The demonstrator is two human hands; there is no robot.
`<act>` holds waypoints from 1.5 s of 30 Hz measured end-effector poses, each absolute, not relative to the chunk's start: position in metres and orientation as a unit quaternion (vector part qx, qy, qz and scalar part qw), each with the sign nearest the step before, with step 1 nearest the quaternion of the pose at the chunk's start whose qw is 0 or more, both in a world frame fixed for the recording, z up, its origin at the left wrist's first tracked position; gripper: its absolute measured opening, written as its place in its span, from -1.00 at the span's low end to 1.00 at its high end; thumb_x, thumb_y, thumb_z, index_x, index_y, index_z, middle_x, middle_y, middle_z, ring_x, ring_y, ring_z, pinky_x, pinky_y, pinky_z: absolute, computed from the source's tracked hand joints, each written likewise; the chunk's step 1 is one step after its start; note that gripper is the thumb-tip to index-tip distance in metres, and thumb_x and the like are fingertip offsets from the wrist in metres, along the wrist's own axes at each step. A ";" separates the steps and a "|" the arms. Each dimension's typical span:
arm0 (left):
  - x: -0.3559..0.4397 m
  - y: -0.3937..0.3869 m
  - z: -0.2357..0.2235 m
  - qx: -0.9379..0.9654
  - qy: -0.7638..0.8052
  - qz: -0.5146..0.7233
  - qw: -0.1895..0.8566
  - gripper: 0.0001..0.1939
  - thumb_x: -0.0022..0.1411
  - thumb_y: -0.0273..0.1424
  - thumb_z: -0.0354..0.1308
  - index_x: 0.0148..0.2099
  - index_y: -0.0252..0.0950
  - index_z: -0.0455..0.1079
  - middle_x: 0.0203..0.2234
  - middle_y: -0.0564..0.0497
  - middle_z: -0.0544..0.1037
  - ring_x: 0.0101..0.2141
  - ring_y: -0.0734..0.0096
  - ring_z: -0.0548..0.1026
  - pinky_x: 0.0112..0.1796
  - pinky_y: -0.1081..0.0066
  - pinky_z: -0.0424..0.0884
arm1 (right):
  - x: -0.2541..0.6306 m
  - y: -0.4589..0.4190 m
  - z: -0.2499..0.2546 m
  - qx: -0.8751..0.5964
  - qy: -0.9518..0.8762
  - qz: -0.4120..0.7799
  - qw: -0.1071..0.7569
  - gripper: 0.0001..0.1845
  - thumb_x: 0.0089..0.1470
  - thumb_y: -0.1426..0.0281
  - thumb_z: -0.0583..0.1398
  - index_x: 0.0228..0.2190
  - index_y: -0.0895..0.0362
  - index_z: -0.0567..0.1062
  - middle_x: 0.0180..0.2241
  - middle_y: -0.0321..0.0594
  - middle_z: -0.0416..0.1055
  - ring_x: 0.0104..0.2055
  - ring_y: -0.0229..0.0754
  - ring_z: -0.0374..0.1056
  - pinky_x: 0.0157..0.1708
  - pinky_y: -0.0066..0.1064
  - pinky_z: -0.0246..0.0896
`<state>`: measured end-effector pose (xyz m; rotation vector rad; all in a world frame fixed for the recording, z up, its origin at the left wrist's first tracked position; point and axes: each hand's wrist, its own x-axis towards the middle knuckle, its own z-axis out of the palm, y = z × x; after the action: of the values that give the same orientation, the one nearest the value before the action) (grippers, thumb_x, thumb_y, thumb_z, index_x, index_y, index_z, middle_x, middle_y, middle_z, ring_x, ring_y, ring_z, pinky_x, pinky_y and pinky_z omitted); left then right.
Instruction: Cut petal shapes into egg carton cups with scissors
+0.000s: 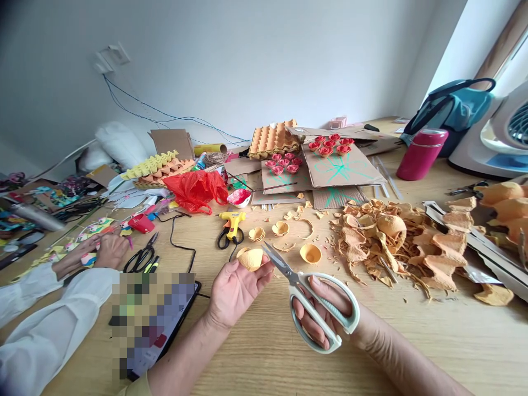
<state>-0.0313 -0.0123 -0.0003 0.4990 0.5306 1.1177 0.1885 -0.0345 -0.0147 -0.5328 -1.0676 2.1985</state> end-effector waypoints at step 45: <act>-0.027 -0.013 -0.007 0.369 0.301 0.472 0.742 -0.63 0.25 -0.12 0.17 -0.26 -0.38 0.46 -0.45 -0.07 0.52 -0.43 0.46 0.38 -0.39 0.46 0.26 | 0.208 -0.024 0.003 -0.398 -0.875 0.041 0.272 -0.82 0.20 0.26 0.17 -0.33 0.09 0.30 -0.39 -0.26 0.39 -0.35 -0.12 0.29 -0.14 -0.18 0.02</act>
<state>-0.0273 -0.0128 -0.0066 0.8080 0.6592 1.0334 0.2084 -0.0244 0.0025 -1.0719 -2.3557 0.1091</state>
